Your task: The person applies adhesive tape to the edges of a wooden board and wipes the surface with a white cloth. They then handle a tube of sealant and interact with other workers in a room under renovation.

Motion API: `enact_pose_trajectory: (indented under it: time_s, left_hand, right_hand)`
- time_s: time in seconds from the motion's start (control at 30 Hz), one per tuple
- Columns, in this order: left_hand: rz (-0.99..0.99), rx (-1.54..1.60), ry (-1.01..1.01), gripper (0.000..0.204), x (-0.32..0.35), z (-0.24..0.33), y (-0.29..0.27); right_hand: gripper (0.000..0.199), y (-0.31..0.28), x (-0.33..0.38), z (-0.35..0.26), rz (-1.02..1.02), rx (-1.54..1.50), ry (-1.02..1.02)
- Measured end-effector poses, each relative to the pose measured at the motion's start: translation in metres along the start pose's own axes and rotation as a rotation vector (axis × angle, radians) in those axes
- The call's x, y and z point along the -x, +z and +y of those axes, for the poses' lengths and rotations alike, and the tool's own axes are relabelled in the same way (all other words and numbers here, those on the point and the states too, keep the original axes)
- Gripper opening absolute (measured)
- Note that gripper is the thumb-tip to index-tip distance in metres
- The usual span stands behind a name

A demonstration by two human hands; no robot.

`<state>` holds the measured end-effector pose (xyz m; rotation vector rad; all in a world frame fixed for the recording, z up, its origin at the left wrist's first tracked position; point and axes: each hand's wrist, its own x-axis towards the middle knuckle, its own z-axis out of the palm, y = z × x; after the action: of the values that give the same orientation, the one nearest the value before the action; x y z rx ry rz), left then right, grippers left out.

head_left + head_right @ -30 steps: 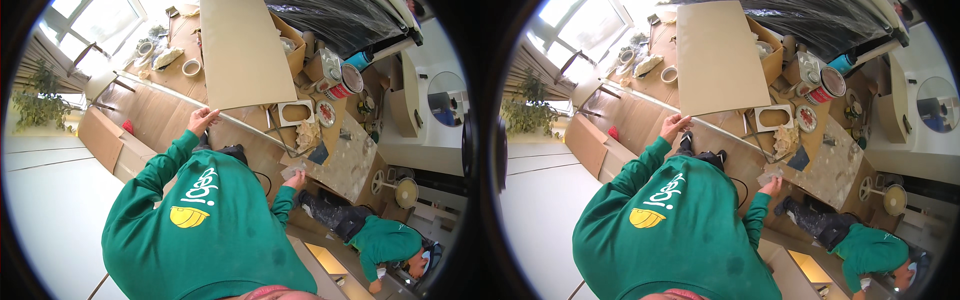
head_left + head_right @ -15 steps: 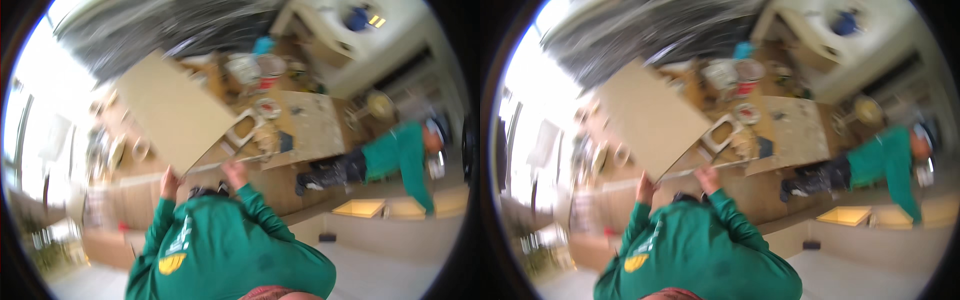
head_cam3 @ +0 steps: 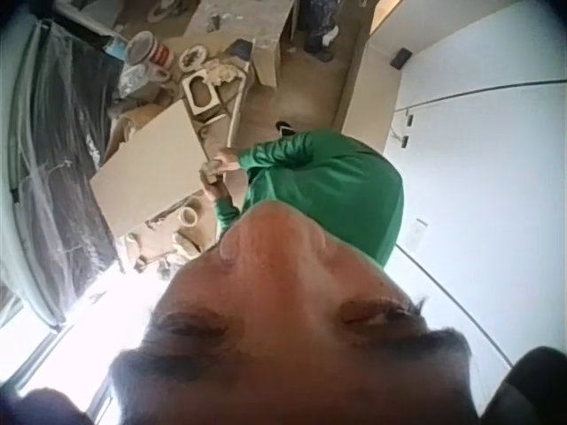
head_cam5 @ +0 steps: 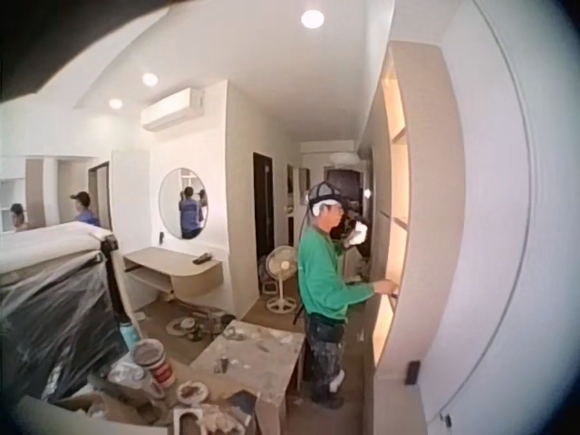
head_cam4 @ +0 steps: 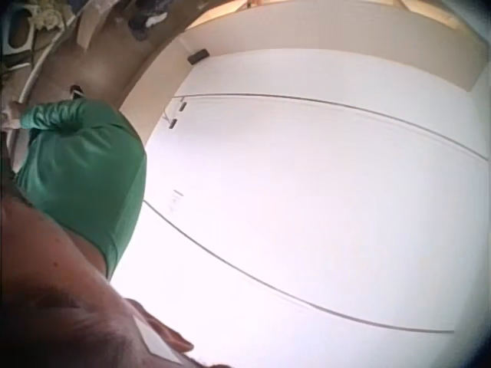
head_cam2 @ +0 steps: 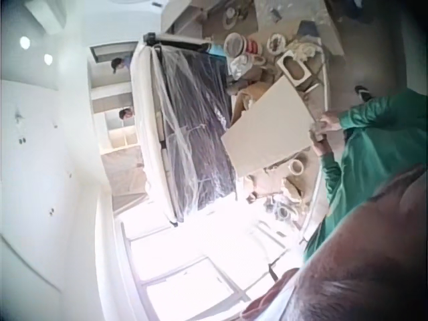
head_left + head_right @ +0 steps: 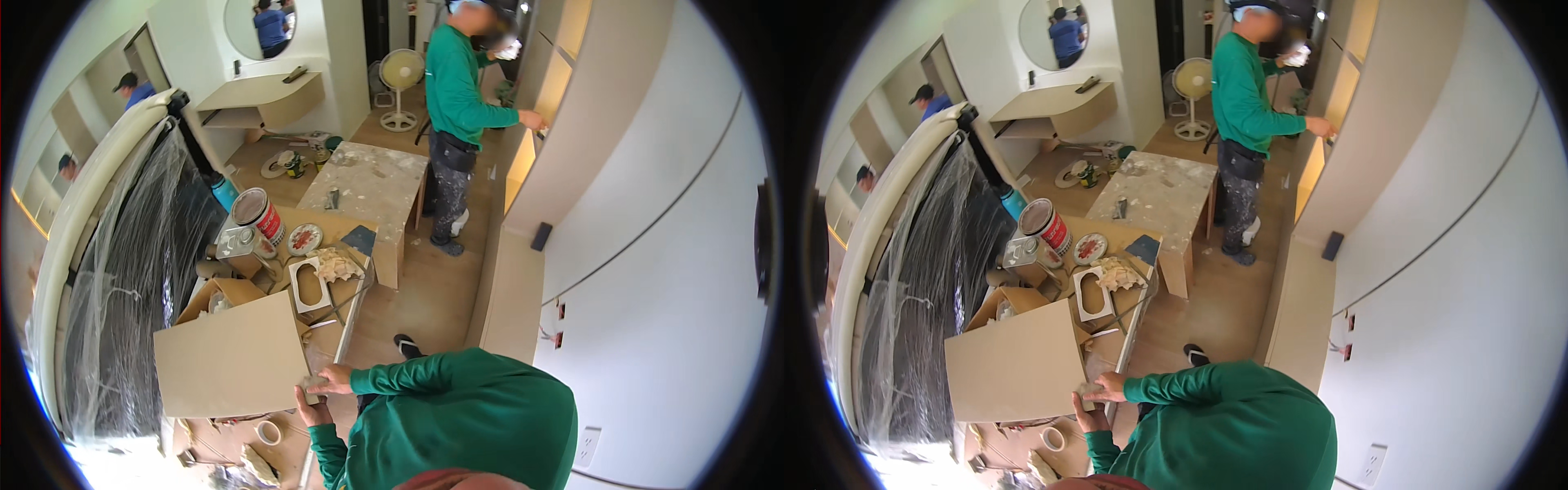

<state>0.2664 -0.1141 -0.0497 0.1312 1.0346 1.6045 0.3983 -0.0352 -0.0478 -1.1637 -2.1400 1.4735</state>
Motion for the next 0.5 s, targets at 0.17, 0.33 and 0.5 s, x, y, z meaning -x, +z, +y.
enact_pose_trajectory:
  time_s: [0.17,0.33,0.5]
  left_hand:
    - [-0.119,-0.033,0.033,0.037,-0.003,0.005,-0.024]
    - [0.002,0.009,0.037,0.029,-0.004,0.0,-0.004]
    - [-0.128,-0.047,0.024,0.045,-0.02,-0.007,-0.032]
  right_hand:
    - [0.08,0.005,-0.013,0.001,0.243,0.016,-0.068]
    - [0.074,0.008,-0.003,-0.001,-0.016,0.113,-0.116]
    - [0.074,-0.021,-0.021,-0.009,0.091,0.096,-0.119]
